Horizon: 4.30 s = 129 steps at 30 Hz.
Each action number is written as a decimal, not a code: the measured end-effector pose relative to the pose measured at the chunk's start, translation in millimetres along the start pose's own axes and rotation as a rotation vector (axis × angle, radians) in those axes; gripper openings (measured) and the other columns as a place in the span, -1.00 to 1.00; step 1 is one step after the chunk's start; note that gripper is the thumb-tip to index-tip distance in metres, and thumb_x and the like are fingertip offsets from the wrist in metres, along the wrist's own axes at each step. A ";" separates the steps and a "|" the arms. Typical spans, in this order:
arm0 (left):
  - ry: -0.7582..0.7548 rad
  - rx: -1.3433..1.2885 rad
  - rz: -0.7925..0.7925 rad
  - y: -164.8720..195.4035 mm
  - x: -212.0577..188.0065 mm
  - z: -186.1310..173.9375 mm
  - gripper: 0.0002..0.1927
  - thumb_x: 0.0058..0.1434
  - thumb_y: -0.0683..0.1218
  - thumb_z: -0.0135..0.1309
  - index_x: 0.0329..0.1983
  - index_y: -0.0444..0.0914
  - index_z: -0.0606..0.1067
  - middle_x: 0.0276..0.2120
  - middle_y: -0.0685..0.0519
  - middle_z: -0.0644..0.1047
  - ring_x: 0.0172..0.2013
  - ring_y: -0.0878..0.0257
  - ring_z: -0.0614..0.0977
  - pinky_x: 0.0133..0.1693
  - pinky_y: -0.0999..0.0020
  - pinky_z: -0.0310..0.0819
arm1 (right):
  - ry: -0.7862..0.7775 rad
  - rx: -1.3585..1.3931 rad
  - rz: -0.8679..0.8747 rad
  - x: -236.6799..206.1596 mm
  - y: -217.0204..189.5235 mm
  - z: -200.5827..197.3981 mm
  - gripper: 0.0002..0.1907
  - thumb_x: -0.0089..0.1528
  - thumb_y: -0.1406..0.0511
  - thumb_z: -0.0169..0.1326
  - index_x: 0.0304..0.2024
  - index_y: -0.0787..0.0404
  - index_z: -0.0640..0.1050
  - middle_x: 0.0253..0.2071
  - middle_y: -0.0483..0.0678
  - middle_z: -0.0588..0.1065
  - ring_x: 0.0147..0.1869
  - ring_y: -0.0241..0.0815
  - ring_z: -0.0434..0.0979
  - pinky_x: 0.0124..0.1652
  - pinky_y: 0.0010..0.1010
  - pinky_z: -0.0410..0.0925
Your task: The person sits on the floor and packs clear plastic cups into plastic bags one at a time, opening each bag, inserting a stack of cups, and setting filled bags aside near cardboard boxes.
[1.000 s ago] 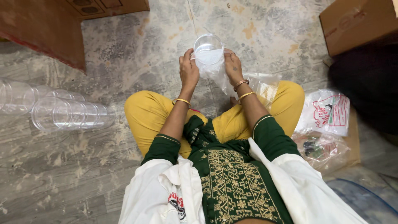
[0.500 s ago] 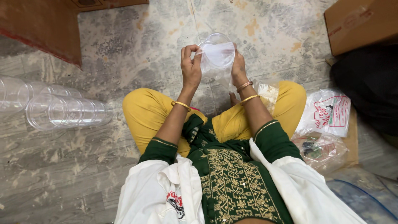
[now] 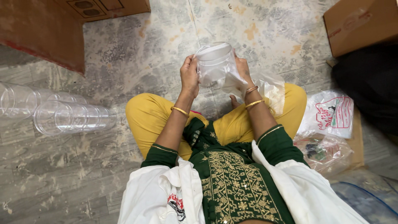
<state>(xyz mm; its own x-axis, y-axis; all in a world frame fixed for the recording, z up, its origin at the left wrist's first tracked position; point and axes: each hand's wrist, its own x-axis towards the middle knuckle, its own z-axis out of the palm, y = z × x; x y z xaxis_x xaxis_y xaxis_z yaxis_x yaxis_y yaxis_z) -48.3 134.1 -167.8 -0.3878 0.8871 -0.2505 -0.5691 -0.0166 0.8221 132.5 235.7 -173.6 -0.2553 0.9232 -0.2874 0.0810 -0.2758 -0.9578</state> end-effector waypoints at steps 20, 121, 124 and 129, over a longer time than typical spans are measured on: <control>-0.836 0.436 -0.319 -1.8 -51.0 5.1 -0.60 0.44 0.08 -0.08 -0.09 -0.26 0.68 -0.46 0.17 0.50 -0.54 0.47 0.40 -0.47 0.53 0.27 | -0.082 -0.117 -0.248 -17.5 10.8 -4.3 -0.39 0.43 -0.10 -0.07 -0.60 0.10 0.36 -0.60 -0.32 0.22 -0.51 -0.49 0.09 -0.54 -0.49 0.02; -0.192 0.601 0.426 71.8 -75.5 51.4 -0.71 0.46 -0.07 0.13 -0.36 -0.33 0.53 -0.56 0.24 0.42 -0.49 0.50 0.26 -0.44 0.51 0.14 | -0.088 0.426 -0.313 -116.2 -58.4 -19.5 -0.82 0.36 0.33 0.22 -0.32 0.19 0.51 -0.37 -0.27 0.44 -0.31 -0.50 0.27 -0.24 -0.61 0.21; -0.247 0.554 0.376 78.7 -78.3 56.3 -0.72 0.45 -0.08 0.18 -0.36 -0.33 0.52 -0.57 0.23 0.41 -0.50 0.49 0.30 -0.45 0.48 0.17 | -0.118 0.397 -0.333 -117.9 -61.0 -21.3 -0.68 0.43 0.33 0.24 -0.40 0.19 0.46 -0.41 -0.28 0.38 -0.33 -0.49 0.20 -0.31 -0.59 0.13; -0.615 0.452 0.479 83.3 -84.9 60.9 -0.77 0.41 -0.12 0.24 -0.04 -0.36 0.49 -0.23 0.13 0.57 -0.21 0.46 0.55 -0.18 0.43 0.48 | -0.162 0.374 -0.324 -125.2 -74.4 -15.6 -0.83 0.34 0.34 0.22 -0.33 0.19 0.51 -0.37 -0.27 0.45 -0.30 -0.50 0.31 -0.27 -0.60 0.23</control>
<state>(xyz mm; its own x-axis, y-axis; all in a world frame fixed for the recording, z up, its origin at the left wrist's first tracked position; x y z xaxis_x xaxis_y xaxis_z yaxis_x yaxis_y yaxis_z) -18.7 85.5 -46.9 0.0203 0.9240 0.3820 -0.0568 -0.3804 0.9231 173.5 144.8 -66.2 -0.3583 0.9320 0.0553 -0.3692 -0.0870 -0.9253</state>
